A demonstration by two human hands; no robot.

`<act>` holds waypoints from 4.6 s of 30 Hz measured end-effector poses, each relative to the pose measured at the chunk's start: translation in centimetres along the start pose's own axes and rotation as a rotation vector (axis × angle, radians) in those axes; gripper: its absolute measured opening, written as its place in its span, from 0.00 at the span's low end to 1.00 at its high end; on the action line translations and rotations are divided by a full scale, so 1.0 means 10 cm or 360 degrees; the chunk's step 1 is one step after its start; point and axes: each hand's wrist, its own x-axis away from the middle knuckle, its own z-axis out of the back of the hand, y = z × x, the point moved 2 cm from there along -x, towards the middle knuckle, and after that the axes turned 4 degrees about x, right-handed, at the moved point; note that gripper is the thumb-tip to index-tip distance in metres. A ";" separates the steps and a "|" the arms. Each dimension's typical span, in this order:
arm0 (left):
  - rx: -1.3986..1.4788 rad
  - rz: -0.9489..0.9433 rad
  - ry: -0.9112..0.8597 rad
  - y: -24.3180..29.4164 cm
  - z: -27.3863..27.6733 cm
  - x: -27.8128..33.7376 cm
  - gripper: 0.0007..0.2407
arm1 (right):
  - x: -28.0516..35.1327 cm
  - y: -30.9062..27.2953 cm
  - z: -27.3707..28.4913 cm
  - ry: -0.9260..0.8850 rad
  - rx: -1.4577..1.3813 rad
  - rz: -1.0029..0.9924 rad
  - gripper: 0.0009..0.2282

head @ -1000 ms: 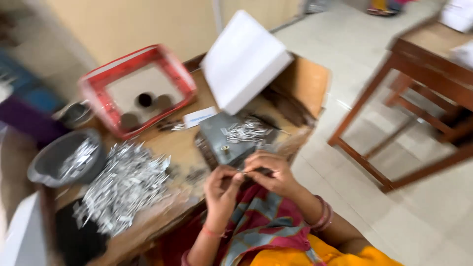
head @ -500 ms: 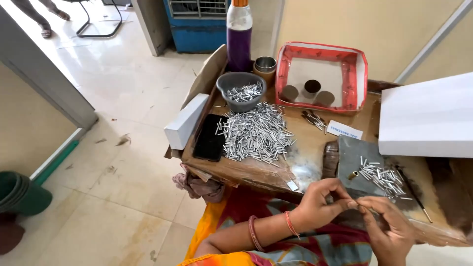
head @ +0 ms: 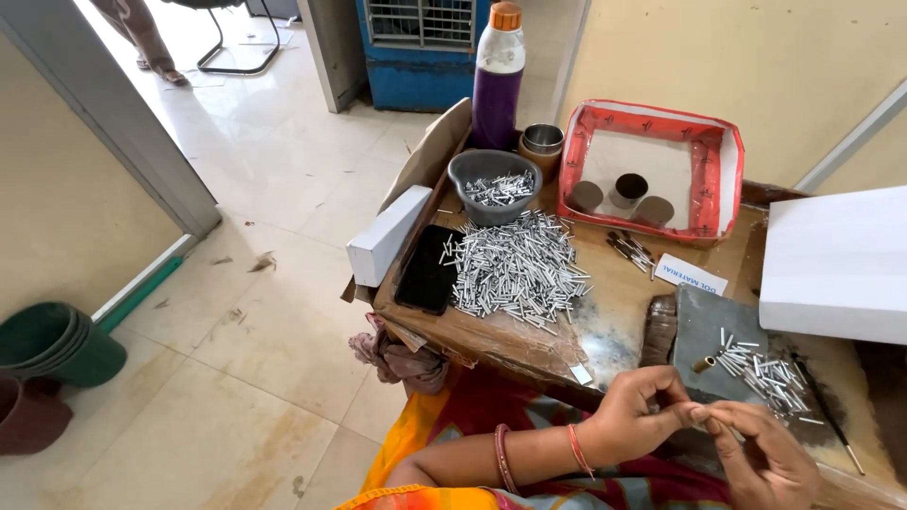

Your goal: The recorder sorts small metal pins and places them into a specialized metal fixture at a workbench.

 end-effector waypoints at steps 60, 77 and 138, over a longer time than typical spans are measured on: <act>-0.1431 -0.0180 -0.0186 0.45 0.43 -0.64 0.28 | -0.61 0.02 -0.15 -0.0043 0.0794 0.0370 0.11; -0.0171 0.0041 0.0114 -0.12 0.34 -0.38 0.30 | -0.61 -0.12 -0.56 -0.0185 0.0993 0.0453 0.07; -0.1433 -0.0990 -0.0790 0.41 -0.38 -0.68 0.13 | 0.06 1.34 0.58 0.0489 -0.1092 -0.0315 0.04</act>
